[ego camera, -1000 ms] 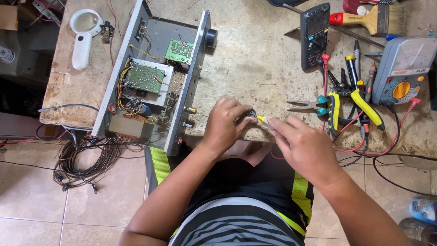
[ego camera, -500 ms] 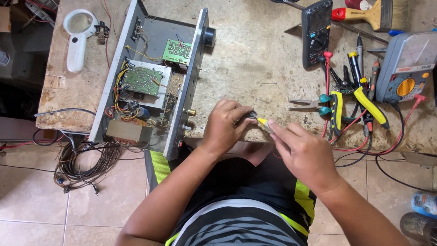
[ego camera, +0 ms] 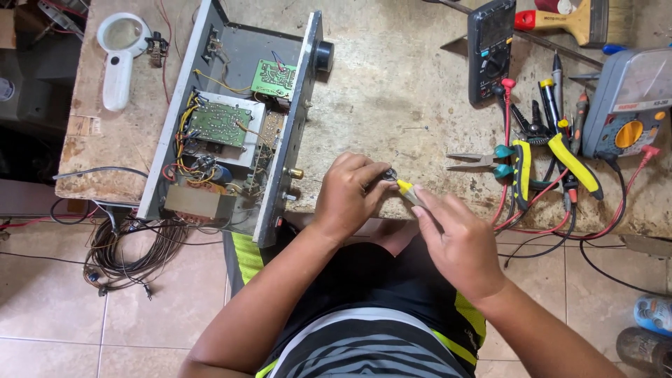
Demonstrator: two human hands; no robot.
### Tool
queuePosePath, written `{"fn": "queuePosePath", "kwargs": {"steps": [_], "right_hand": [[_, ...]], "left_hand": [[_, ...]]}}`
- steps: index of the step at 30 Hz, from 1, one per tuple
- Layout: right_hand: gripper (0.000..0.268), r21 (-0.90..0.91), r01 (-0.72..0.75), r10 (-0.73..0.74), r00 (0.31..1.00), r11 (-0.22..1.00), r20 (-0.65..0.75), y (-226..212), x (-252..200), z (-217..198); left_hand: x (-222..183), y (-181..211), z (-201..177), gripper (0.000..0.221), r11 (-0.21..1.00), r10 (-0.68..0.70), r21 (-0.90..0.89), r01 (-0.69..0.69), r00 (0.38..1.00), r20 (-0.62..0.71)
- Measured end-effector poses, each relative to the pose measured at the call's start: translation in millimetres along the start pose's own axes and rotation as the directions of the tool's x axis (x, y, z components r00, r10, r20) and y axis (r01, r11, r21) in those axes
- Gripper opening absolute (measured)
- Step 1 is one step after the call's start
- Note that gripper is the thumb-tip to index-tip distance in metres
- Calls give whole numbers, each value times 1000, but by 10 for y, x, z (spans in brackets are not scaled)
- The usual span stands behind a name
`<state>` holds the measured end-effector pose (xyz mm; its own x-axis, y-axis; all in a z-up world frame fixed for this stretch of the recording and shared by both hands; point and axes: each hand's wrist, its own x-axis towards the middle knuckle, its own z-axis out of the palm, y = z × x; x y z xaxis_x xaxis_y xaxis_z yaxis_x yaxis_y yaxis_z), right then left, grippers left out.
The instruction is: A person is inspecting and repairing the internal components of an amplifier on a workbench, rotating the chassis and adjusting knobs.
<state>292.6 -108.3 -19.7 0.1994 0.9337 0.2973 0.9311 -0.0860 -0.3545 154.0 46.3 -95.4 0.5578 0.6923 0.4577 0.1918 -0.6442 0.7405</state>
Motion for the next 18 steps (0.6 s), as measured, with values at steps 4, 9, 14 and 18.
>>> {"fn": "queuePosePath", "kwargs": {"steps": [4, 9, 14, 18], "right_hand": [[34, -49, -24, 18, 993, 999, -119, -76, -72, 114], [30, -107, -37, 21, 989, 994, -147, 88, 7, 97], [27, -159, 39, -55, 994, 987, -98, 400, 413, 254], [21, -238, 32, -44, 998, 971, -44, 262, 677, 152]], "left_hand": [[76, 144, -120, 23, 1000, -13, -14, 13, 1000, 23], [60, 108, -98, 27, 999, -36, -16, 37, 999, 22], [54, 126, -81, 29, 999, -41, -34, 40, 999, -31], [73, 119, -98, 29, 998, -42, -53, 38, 996, -74]]}}
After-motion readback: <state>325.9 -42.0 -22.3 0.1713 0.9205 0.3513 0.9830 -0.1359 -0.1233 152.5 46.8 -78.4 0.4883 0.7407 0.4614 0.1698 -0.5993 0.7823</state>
